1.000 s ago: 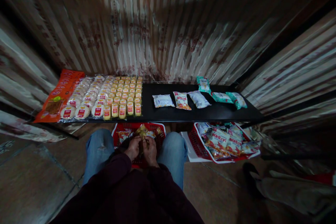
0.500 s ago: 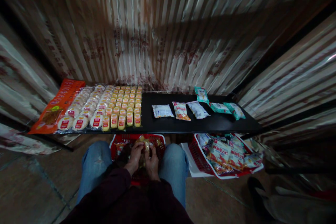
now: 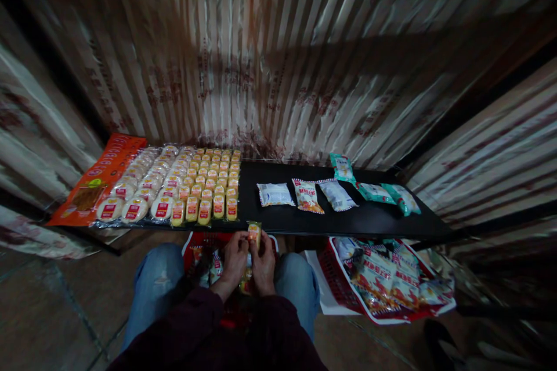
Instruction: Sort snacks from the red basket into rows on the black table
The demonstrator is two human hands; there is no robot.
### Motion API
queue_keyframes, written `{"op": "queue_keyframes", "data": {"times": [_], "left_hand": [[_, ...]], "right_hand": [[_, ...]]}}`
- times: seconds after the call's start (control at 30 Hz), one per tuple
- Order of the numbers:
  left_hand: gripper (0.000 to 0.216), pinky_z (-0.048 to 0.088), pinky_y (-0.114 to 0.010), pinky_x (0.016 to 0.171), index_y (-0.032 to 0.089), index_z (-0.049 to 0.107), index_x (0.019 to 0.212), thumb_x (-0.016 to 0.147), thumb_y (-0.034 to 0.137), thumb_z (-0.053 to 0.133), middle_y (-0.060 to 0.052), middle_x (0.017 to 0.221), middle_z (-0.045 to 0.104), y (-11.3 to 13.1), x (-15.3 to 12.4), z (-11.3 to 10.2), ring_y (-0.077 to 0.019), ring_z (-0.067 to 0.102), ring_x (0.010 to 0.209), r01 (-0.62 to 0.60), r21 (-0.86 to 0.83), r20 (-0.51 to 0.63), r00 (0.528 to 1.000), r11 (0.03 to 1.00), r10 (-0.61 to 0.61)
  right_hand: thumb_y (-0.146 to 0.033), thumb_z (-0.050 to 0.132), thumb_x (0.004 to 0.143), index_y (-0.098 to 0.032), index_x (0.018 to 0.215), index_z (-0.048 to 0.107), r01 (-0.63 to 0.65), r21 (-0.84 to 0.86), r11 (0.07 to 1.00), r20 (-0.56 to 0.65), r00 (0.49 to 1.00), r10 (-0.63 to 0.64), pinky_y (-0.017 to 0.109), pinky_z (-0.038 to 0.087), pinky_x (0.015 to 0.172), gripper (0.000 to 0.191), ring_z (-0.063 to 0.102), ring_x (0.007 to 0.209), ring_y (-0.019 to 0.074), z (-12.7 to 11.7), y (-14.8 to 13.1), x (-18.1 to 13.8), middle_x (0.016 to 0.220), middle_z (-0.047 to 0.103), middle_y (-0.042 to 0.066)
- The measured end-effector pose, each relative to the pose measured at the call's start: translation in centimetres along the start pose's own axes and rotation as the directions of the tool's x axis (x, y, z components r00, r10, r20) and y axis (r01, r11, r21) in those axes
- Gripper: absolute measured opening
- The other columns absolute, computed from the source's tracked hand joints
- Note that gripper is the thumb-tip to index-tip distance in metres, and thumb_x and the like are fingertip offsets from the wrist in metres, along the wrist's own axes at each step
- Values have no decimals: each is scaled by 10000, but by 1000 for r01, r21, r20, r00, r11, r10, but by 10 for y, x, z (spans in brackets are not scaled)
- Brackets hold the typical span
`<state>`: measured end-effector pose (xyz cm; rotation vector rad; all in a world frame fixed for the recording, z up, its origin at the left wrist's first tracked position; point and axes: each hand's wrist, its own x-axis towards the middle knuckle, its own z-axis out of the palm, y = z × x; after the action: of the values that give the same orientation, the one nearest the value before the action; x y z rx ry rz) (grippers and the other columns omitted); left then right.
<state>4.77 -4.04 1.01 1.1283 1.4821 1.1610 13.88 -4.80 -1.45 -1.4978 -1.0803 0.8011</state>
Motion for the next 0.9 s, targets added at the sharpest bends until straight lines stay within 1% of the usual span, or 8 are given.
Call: {"op": "queue_keyframes", "data": {"times": [0.1, 0.23, 0.37, 0.5, 0.6, 0.7, 0.8, 0.9], "left_hand": [[207, 446, -325, 925, 212, 623, 912, 787, 234, 460, -63, 1007, 683, 12, 7, 4, -186, 613, 949, -22, -8, -24, 999, 1000, 22], [266, 376, -337, 1029, 198, 647, 997, 775, 226, 502, -92, 1155, 656, 30, 22, 11, -216, 572, 1094, -21, -108, -43, 999, 994, 16], [324, 287, -337, 1106, 195, 647, 1069, 764, 242, 549, -88, 1274, 605, 45, 38, 16, -237, 498, 1228, -2, -188, -54, 999, 982, -8], [358, 231, -343, 1140, 192, 624, 1119, 774, 264, 560, -84, 1345, 557, 56, 55, 20, -236, 425, 1309, -1, -168, -50, 999, 986, -8], [349, 218, -357, 1148, 200, 611, 1125, 787, 261, 550, -85, 1361, 542, 62, 70, 26, -234, 400, 1335, -8, -150, -53, 999, 989, 0], [303, 213, -359, 1148, 187, 624, 1073, 785, 246, 554, -106, 1350, 546, 64, 87, 31, -242, 396, 1341, 6, -179, -75, 997, 984, -19], [278, 228, -346, 1136, 182, 634, 1033, 770, 255, 585, -117, 1334, 556, 62, 102, 36, -248, 414, 1327, 30, -229, -86, 995, 973, -51], [274, 241, -345, 1123, 188, 637, 1025, 766, 271, 597, -117, 1325, 564, 57, 114, 42, -250, 433, 1309, 43, -228, -76, 995, 973, -61]], "right_hand": [[-475, 550, 799, -142, 1244, 533, 2, 23, 1000, -3, 1000, -2, 389, 431, 978, 556, 596, 1087, 246, 5, -10, 16, 1202, 631, 144], [-465, 534, 796, -151, 1247, 538, -1, 92, 996, -28, 1000, 4, 386, 429, 988, 550, 581, 1127, 251, 13, -23, 40, 1252, 611, 140], [-440, 545, 781, -174, 1167, 599, 31, 132, 991, 3, 999, -32, 374, 445, 965, 472, 605, 1063, 237, 23, -31, 66, 1155, 666, 101], [-386, 549, 768, -184, 1129, 605, 43, 190, 981, 21, 999, -48, 357, 491, 882, 418, 634, 960, 224, 34, -31, 92, 1050, 695, 77], [-372, 537, 756, -210, 1060, 611, 58, 279, 958, 46, 996, -73, 340, 510, 833, 353, 641, 926, 216, 43, -32, 111, 1002, 697, 62], [-394, 548, 724, -209, 983, 613, 16, 340, 940, 63, 997, -40, 327, 513, 800, 325, 639, 882, 208, 51, -34, 127, 942, 692, 51], [-423, 533, 742, -198, 981, 613, -21, 342, 939, 84, 996, -8, 311, 508, 764, 337, 627, 841, 194, 54, -32, 138, 902, 685, 45], [-437, 538, 757, -199, 994, 619, 12, 292, 956, 65, 997, -32, 302, 498, 746, 346, 613, 826, 190, 52, -27, 147, 882, 679, 45]]}}
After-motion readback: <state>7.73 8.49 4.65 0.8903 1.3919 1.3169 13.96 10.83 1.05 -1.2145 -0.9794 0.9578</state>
